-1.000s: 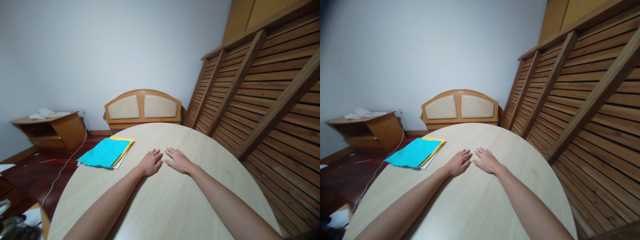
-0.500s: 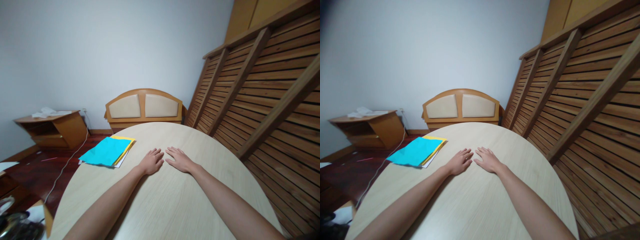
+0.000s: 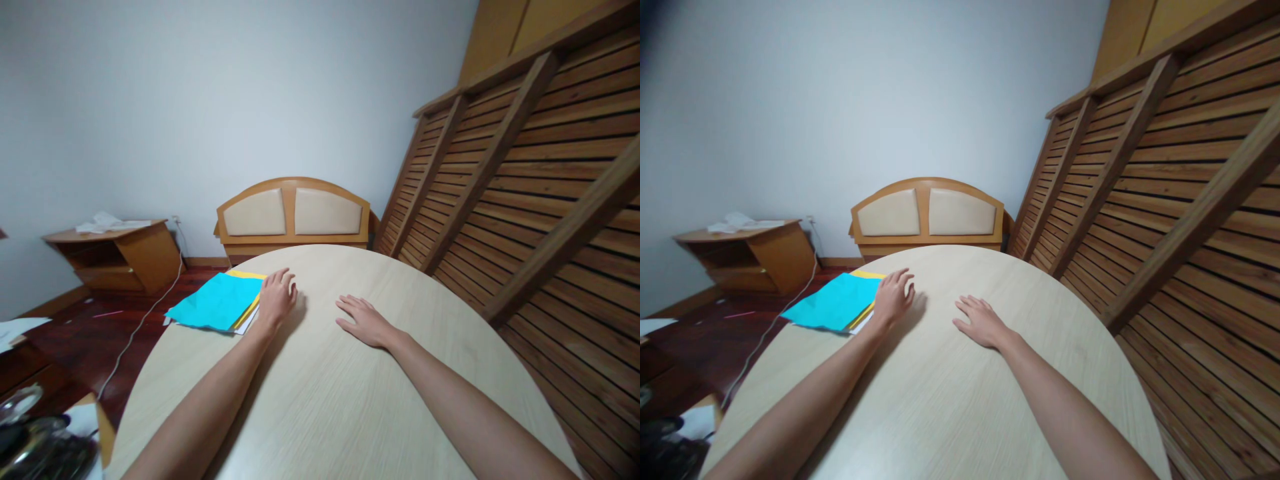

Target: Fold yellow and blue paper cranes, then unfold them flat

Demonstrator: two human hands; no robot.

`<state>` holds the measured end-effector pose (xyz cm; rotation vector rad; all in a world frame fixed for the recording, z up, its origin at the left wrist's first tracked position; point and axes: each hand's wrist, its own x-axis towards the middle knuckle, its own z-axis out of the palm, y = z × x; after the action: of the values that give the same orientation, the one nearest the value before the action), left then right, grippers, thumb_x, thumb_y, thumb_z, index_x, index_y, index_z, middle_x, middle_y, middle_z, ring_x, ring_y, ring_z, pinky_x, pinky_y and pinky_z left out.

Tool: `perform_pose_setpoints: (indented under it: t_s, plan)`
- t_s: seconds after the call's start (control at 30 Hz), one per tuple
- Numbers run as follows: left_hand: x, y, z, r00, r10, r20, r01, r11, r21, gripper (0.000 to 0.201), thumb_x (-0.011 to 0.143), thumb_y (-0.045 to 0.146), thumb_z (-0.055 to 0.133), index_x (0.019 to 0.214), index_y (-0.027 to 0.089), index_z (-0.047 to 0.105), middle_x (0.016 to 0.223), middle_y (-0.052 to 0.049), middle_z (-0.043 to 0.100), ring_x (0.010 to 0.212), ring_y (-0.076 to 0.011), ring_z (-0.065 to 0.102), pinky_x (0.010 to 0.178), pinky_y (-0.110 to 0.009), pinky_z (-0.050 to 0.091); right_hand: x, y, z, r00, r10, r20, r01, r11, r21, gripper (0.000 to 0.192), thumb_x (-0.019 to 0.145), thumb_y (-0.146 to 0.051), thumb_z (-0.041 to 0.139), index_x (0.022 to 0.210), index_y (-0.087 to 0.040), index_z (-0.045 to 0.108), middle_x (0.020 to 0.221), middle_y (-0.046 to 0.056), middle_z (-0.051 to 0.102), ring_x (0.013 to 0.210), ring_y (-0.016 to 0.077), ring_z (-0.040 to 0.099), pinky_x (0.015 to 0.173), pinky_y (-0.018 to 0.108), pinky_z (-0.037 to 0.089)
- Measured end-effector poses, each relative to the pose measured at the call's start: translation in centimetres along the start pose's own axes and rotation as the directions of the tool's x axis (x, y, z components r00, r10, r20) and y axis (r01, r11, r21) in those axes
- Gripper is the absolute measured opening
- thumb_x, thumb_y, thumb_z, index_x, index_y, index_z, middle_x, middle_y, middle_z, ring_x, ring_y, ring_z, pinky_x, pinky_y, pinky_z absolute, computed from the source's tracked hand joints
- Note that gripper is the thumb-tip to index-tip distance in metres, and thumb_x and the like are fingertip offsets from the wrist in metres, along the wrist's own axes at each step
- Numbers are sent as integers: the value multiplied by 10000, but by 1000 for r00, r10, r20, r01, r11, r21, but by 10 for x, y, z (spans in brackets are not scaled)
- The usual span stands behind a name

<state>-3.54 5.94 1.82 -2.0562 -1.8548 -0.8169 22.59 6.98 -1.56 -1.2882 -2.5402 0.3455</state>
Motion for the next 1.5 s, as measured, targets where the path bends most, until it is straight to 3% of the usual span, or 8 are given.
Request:
perform_pose_setpoints:
  t_s: [0.3, 0.53, 0.83, 0.97, 1.1, 1.2, 1.3, 1.5]
  plan:
    - [-1, -68, -9, 947, -317, -59, 320, 902, 291, 397, 938, 337, 489, 1292, 174, 565, 1461, -144, 483, 1310, -343, 437, 1053, -457, 383, 0, 0, -1, 1000, 6, -4, -6, 1000, 1, 640, 956, -573, 410, 1473, -201, 466, 1578, 97, 366, 1473, 285, 282, 1206, 470, 173]
    - [-5, -79, 4, 878, -459, 136, 410, 868, 281, 446, 916, 429, 484, 1241, 137, 569, 1300, -205, 592, 1131, -376, 596, 840, -450, 509, -1, 0, 0, 1000, 7, -3, -7, 1000, -9, 641, 961, -562, 402, 1477, -186, 458, 1580, 99, 361, 1476, 285, 276, 1206, 472, 174]
    - [-2, -77, -4, 861, -489, 138, 436, 851, 294, 268, 943, 263, 408, 1043, 130, 619, 1041, -193, 704, 952, -328, 671, 712, -371, 504, -1, 1, 1, 1000, 6, -8, -6, 1000, -2, 631, 959, -560, 408, 1470, -197, 468, 1579, 99, 361, 1475, 282, 279, 1208, 471, 173]
    - [1, -46, -5, 926, -353, 132, 313, 916, 253, 268, 955, 275, 402, 1101, 153, 592, 1161, -173, 671, 1104, -324, 622, 859, -405, 500, 0, 3, 1, 998, 0, -66, 4, 998, 60, 576, 953, -534, 449, 1412, -196, 539, 1533, 100, 441, 1447, 285, 336, 1200, 465, 203]
    - [-8, 1, 7, 970, 40, 238, -60, 995, 79, 214, 894, 191, 471, 1049, 169, 617, 1375, -157, 570, 1322, -294, 485, 1122, -410, 359, 5, 13, 1, 969, 97, -228, -22, 950, 311, 474, 955, -493, 467, 1270, -184, 641, 1345, 111, 628, 1267, 256, 553, 1109, 398, 373]
    - [-22, 31, 14, 919, 222, 326, -219, 975, -46, 180, 856, 250, 569, 1024, 229, 631, 1347, -75, 612, 1330, -252, 489, 1153, -373, 344, 11, 26, 2, 932, 202, -302, -65, 910, 409, 477, 984, -510, 384, 1244, -198, 634, 1287, 103, 662, 1194, 238, 604, 1055, 385, 431]
    - [-34, 48, 11, 809, 425, 407, -311, 896, -317, 291, 914, 425, 547, 1104, 217, 618, 1416, -102, 559, 1382, -306, 431, 1159, -455, 333, 16, 39, 3, 902, 253, -348, -77, 890, 449, 510, 1003, -516, 304, 1241, -193, 618, 1255, 104, 677, 1176, 230, 614, 1024, 377, 457]
    - [-42, 62, -4, 662, 643, 384, -407, 739, -537, 304, 948, 467, 525, 1098, 221, 623, 1468, -78, 522, 1414, -301, 395, 1160, -452, 327, 15, 41, -5, 850, 269, -453, -47, 895, 443, 498, 1009, -491, 292, 1210, -196, 638, 1216, 106, 693, 1119, 236, 636, 988, 388, 481]
